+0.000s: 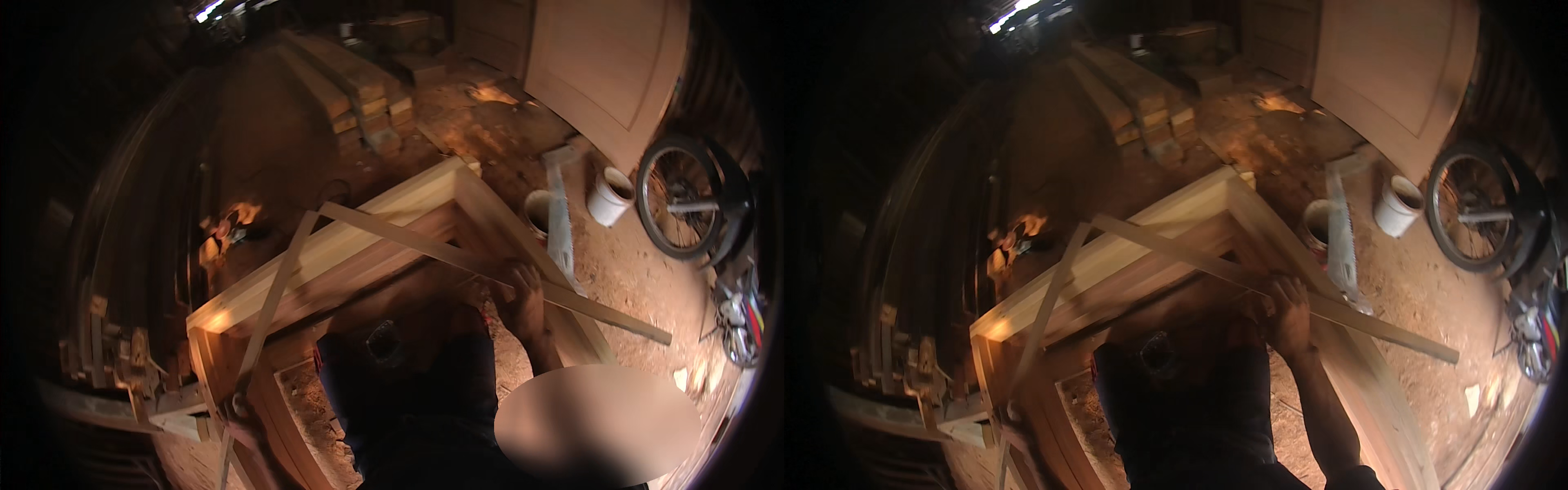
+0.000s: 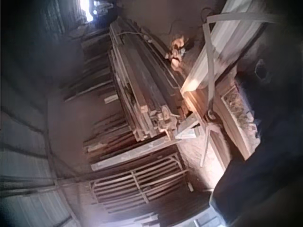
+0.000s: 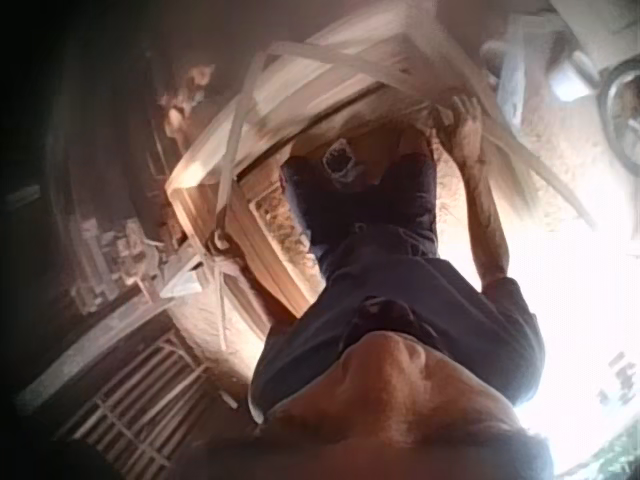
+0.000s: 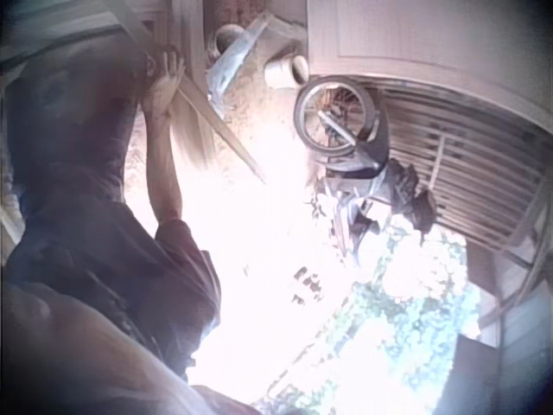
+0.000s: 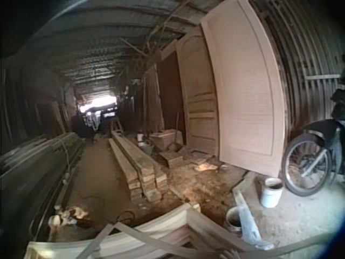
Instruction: The person assembles a wooden frame by hammering nails into joints and attaching diagonal support pieces. They use a hammer and a square tool to align and secure the components.
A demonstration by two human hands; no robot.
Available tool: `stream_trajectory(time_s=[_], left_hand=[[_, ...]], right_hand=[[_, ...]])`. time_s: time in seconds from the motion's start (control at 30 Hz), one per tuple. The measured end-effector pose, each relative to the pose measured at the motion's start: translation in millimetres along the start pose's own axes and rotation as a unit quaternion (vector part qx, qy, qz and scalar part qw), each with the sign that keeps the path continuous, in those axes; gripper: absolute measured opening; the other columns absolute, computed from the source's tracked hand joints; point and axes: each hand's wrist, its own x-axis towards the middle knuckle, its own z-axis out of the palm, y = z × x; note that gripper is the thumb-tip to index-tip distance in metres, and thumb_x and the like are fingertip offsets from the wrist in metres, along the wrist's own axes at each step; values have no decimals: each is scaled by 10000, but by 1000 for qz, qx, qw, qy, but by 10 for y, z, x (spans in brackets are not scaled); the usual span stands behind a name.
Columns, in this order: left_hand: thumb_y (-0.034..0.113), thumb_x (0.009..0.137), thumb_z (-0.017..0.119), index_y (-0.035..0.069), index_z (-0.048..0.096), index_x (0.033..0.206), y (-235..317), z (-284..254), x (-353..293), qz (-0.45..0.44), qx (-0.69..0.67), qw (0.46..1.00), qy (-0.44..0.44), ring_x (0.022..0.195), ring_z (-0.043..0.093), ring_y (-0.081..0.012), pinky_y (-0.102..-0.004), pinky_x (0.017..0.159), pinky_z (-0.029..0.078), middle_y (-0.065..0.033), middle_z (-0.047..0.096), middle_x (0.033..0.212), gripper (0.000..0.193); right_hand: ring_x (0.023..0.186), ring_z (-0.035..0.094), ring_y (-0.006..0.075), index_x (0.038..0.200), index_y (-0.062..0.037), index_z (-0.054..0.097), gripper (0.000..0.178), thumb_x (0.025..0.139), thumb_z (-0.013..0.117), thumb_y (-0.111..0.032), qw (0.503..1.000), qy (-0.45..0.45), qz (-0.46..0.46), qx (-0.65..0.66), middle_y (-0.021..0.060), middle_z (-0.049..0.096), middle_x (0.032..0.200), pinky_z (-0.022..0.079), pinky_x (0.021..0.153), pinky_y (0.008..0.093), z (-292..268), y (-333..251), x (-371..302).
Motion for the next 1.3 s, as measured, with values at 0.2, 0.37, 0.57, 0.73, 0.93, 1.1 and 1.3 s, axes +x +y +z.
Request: stream_trajectory(time_s=[0.2, 0.37, 0.57, 0.73, 0.93, 1.1, 1.3], left_hand=[[200, 823, 761, 58, 528, 1357, 64, -31, 125, 75, 0, 994, -73, 1207, 544, -379, -540, 996, 434, -164, 575, 1266, 599], [238, 849, 754, 63, 532, 1382, 24, 7, 101, 4, -4, 993, -114, 1168, 570, -371, -512, 983, 439, -166, 594, 1265, 603], [241, 927, 675, 73, 597, 1312, 100, -110, 130, -19, -70, 993, -91, 1026, 627, -379, -475, 821, 493, -193, 607, 1207, 427], [228, 993, 583, 73, 719, 1087, -36, -426, 235, -64, -99, 978, -172, 822, 681, -411, -487, 670, 513, -232, 693, 935, 226], [305, 1038, 512, 84, 732, 1029, -57, -352, 246, -101, -127, 971, -178, 842, 671, -460, -525, 676, 508, -233, 702, 898, 312], [423, 1034, 495, 86, 707, 1102, -96, -252, 174, -64, -114, 980, -148, 843, 664, -475, -537, 691, 508, -239, 700, 905, 403], [577, 964, 559, 69, 658, 1267, -268, -394, 74, -41, -107, 983, -146, 893, 677, -451, -527, 728, 516, -236, 699, 955, 600]], right_hand=[[1083, 588, 393, 1139, -64, 658, 353, 809, 773, -113, 997, -42, 23, -57, 138, 597, 1181, 476, 918, 485, 189, -42, 134], [1008, 626, 352, 1131, -104, 689, 317, 819, 745, -112, 997, -48, 25, -58, 100, 626, 1139, 497, 862, 464, 285, 49, 91], [978, 651, 336, 1119, -103, 694, 300, 824, 731, -62, 998, -39, 26, -30, 96, 651, 1088, 517, 834, 443, 323, 55, 55], [978, 661, 326, 1113, -100, 689, 299, 821, 735, -56, 997, -47, 38, -45, 87, 655, 1086, 527, 823, 447, 323, 21, 46], [952, 671, 329, 1121, -113, 687, 265, 858, 714, -98, 997, -33, 16, -73, 86, 656, 1088, 531, 793, 440, 345, 25, 27], [887, 676, 350, 1126, -108, 681, 251, 877, 707, -128, 992, -39, -15, -117, 105, 682, 1027, 522, 773, 463, 256, 35, 81], [871, 687, 355, 1252, -101, 611, 368, 904, 700, -181, 990, -127, 44, -39, 147, 701, 936, 518, 763, 481, 165, 152, 284]])
